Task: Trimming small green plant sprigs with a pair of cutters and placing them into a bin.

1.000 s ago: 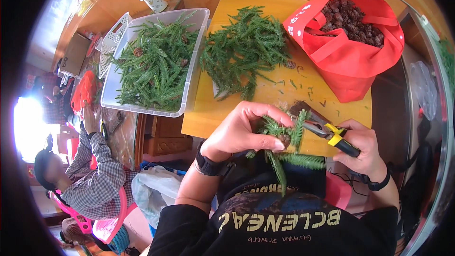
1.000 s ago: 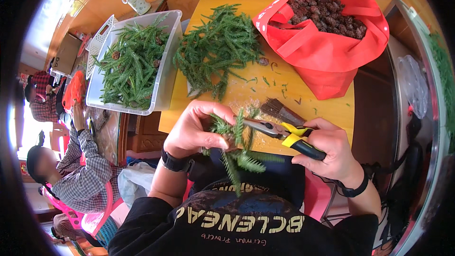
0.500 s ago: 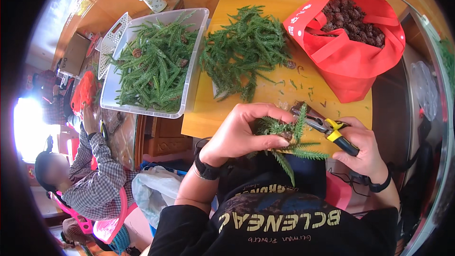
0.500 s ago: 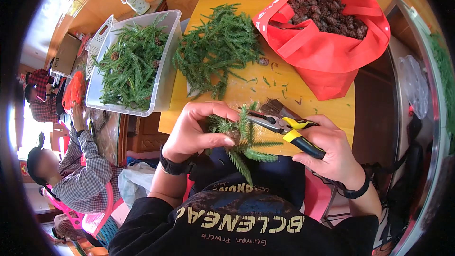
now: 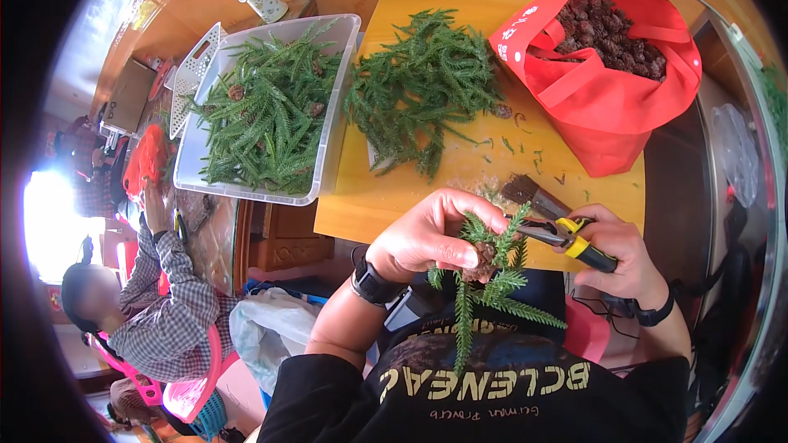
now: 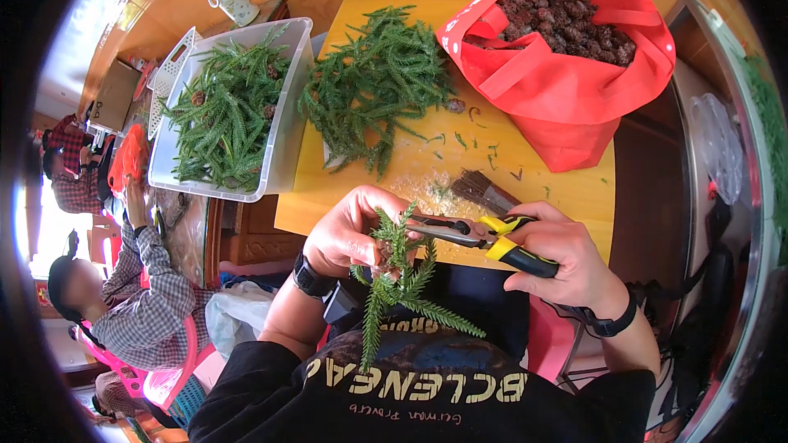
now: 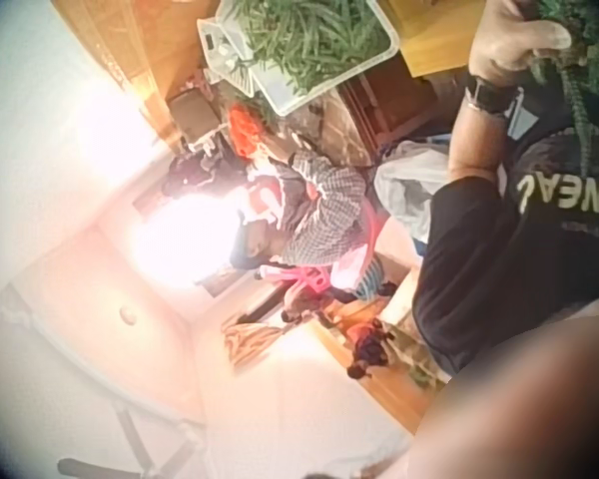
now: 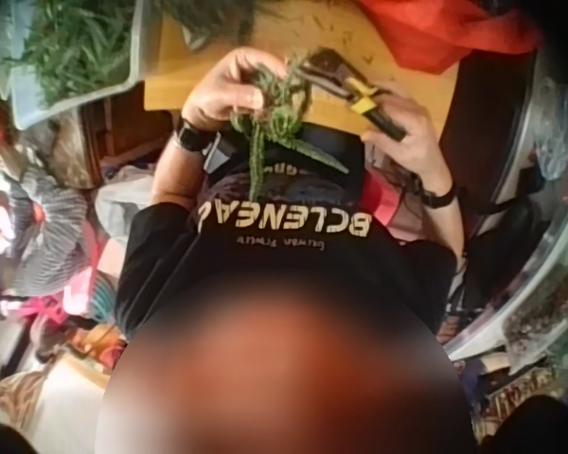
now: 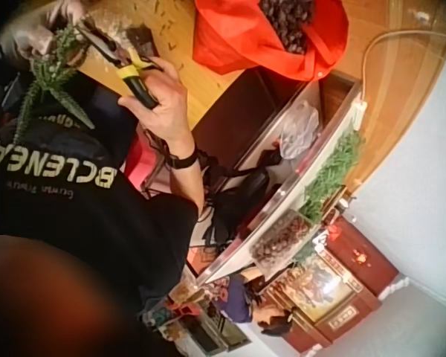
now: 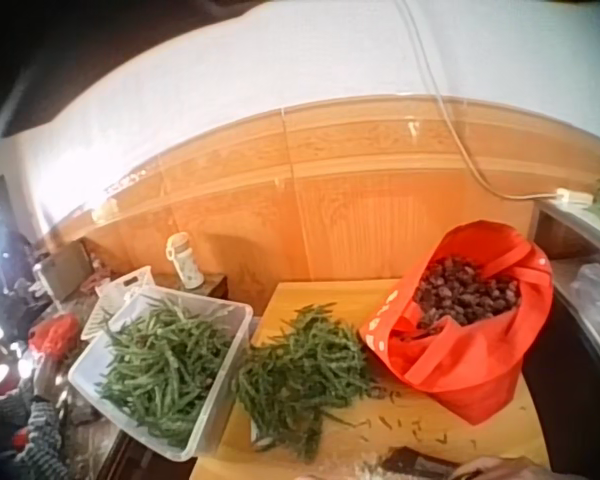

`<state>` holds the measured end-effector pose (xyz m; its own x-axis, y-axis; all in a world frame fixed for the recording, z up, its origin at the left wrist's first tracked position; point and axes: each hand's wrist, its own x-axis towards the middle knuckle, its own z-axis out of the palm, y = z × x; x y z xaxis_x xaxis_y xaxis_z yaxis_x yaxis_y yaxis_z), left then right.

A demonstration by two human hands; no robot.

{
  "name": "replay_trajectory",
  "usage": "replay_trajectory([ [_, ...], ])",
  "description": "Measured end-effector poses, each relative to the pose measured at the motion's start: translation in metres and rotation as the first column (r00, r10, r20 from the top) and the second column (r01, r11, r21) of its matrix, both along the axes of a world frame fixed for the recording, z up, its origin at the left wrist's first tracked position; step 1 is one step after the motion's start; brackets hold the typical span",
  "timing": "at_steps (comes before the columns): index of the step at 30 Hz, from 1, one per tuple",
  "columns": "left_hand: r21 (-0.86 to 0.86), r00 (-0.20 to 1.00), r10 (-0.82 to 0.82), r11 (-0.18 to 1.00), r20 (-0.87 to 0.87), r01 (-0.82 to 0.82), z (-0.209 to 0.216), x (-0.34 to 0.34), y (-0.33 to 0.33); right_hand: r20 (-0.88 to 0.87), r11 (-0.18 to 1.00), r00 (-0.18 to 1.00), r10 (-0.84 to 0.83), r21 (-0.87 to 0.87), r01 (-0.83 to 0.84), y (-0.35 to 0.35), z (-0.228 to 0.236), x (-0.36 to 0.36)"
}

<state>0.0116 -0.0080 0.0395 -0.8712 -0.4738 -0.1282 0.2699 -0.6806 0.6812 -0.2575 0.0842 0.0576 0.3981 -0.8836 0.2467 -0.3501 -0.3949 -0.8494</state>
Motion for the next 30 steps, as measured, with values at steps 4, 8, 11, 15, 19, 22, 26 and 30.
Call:
replay_trajectory([
  [4,0.001,1.000,-0.003,1.000,0.016,0.003,0.006,0.000,0.000,-0.009,1.000,1.000,-0.015,0.017,0.015,0.003,0.004,0.000],
  [8,-0.163,0.992,0.095,0.983,0.079,-0.081,0.017,-0.002,0.001,-0.026,0.998,0.998,-0.058,-0.005,0.058,0.006,0.005,-0.001],
  [11,-0.665,0.936,0.327,0.729,0.133,-0.160,0.025,-0.004,-0.003,-0.162,0.980,0.972,-0.172,0.068,0.185,0.014,0.015,0.002],
  [15,-0.994,0.780,0.620,0.104,0.084,0.024,0.029,-0.011,0.007,-0.318,0.906,0.904,-0.286,0.219,0.363,0.017,0.027,0.010],
  [19,-0.932,0.878,0.469,0.353,0.094,-0.089,0.030,-0.003,0.000,-0.210,0.970,0.953,-0.219,0.061,0.237,0.011,0.020,0.007],
  [22,-0.766,0.941,0.324,0.628,0.100,-0.135,0.024,0.004,-0.003,-0.145,0.981,0.972,-0.183,-0.089,0.172,0.006,0.015,0.009],
  [26,-0.410,0.991,0.137,0.904,0.008,-0.122,0.003,0.007,-0.005,-0.161,0.995,0.982,-0.095,-0.021,0.093,0.006,0.007,0.001],
  [30,-0.124,0.994,0.107,0.987,0.004,-0.106,0.002,0.001,0.003,-0.153,0.999,0.987,-0.043,-0.005,0.042,0.004,0.006,-0.001],
])
